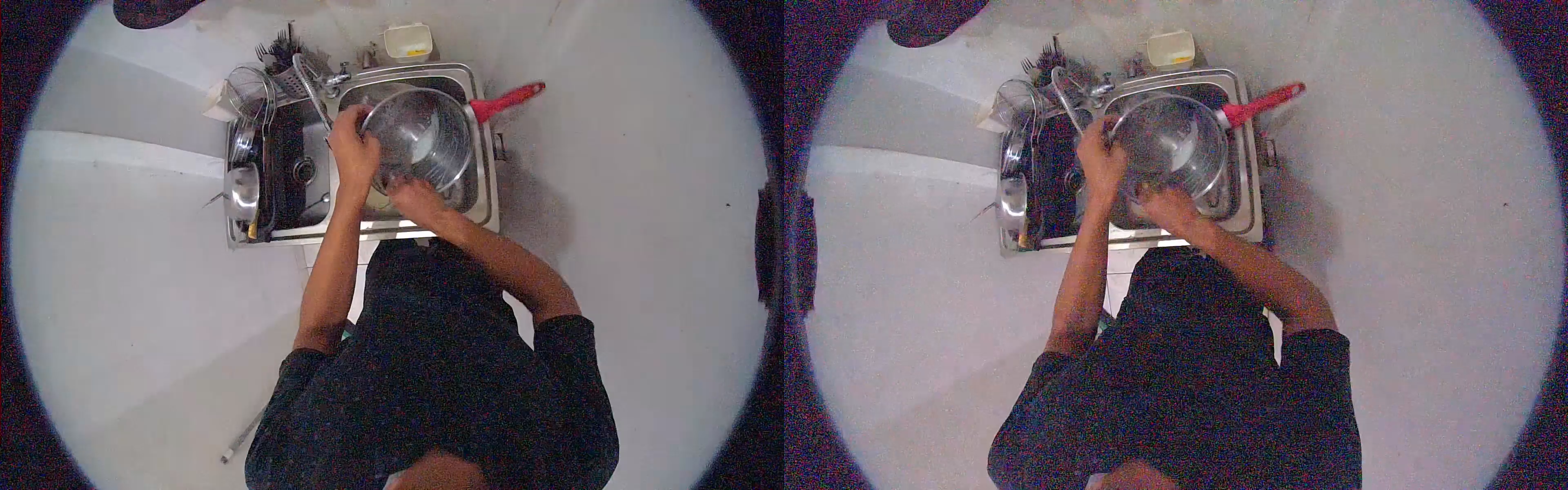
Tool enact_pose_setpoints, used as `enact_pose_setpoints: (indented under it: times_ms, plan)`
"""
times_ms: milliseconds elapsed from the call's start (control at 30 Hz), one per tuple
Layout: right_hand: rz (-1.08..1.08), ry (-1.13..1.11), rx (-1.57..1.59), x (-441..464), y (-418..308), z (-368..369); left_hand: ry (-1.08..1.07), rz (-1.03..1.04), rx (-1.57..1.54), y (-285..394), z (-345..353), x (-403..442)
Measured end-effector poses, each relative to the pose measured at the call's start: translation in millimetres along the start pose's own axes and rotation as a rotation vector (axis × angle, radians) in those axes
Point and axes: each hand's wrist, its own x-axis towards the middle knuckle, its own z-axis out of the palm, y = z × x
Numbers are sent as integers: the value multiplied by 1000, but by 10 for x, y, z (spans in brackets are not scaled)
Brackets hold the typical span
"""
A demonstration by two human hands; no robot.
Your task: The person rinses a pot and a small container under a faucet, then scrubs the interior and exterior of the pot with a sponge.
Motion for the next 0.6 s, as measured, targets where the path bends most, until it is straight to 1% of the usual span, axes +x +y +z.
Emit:
enact_pose_setpoints:
  times_ms: [100, 200, 233, 267, 300, 333, 367, 400, 433, 500, 533, 567, 600]
  plan:
    - [-146, -35, -87, -141, 169, -272, 26, -85, -42, -265, 80, -88]
    - [-213, -248, -258, -222, 430, -381, 30, -240, -196, -459, 228, -297]
    - [-273, -31, -352, -261, 666, -71, 45, -313, -271, -448, 302, -345]
    - [-276, -29, -373, -326, 763, -89, 62, -383, -345, -470, 386, -393]
    - [-281, -30, -394, -382, 820, -141, 49, -402, -368, -624, 500, -465]
    - [-283, -33, -411, -444, 861, -170, -47, -616, -526, -694, 546, -472]
    - [-330, -3, -334, -471, 960, -150, -146, -828, -685, -765, 608, -461]
    - [-326, -31, -354, -469, 1016, -149, -246, -1035, -840, -837, 703, -459]
    - [-322, -60, -379, -457, 1055, -166, -370, -1087, -819, -1126, 825, -566]
    - [-295, -111, -408, -422, 1103, -155, -284, -1029, -606, -1442, 1001, -844]
    - [-268, -135, -413, -382, 1124, -118, -244, -993, -500, -1462, 1024, -856]
    - [-238, -163, -413, -363, 1136, -70, -222, -997, -604, -1481, 1040, -901]
    - [-164, -215, -359, -337, 1094, -49, -201, -1001, -706, -1444, 1027, -976]
